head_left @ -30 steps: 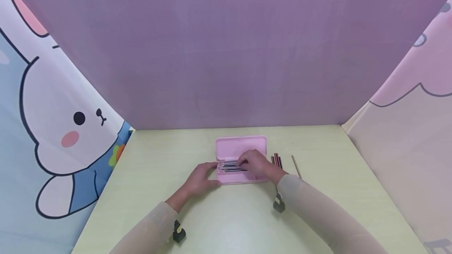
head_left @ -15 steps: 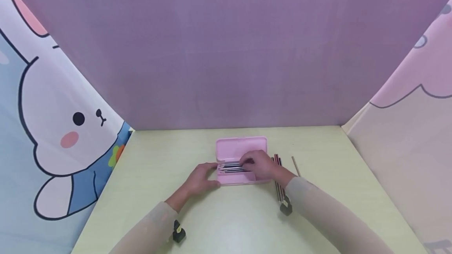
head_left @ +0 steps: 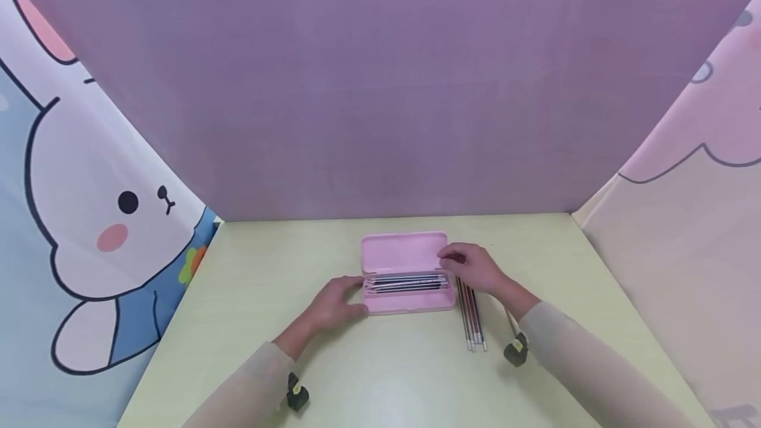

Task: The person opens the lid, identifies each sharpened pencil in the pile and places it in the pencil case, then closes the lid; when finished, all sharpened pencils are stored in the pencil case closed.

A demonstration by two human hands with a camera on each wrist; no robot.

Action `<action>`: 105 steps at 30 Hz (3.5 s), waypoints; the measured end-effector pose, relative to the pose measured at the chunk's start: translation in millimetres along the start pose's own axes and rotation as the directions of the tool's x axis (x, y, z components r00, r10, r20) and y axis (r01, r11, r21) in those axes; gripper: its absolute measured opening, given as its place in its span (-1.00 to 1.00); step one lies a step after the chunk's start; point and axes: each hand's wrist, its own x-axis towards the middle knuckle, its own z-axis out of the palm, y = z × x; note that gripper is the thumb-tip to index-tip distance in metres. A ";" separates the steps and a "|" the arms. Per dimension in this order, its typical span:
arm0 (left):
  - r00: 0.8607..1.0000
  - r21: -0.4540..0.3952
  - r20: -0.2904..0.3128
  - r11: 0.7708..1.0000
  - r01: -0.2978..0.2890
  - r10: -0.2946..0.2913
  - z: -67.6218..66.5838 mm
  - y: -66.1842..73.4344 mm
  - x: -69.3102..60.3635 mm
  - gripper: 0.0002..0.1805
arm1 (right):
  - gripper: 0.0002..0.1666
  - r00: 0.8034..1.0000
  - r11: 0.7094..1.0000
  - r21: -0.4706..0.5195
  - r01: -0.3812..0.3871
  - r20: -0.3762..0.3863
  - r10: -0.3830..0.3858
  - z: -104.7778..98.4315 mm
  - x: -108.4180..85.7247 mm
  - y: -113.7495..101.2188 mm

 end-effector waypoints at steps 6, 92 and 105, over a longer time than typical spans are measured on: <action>0.996 -0.063 -0.058 0.996 0.067 -0.071 -2.5 1.2 2.8 -0.36 | -0.58 0.993 0.981 0.158 -0.113 -0.004 0.115 -10.2 -6.4 13.0; 0.951 -0.718 0.122 0.636 0.283 -0.285 -13.3 9.0 7.1 -0.25 | -0.33 0.929 0.751 0.551 -0.365 0.160 0.334 14.7 -18.2 10.5; 0.958 -0.697 0.108 0.667 0.263 -0.265 -6.0 3.4 2.8 -0.38 | -0.25 0.940 0.857 0.387 -0.340 0.108 0.324 17.9 -25.0 12.2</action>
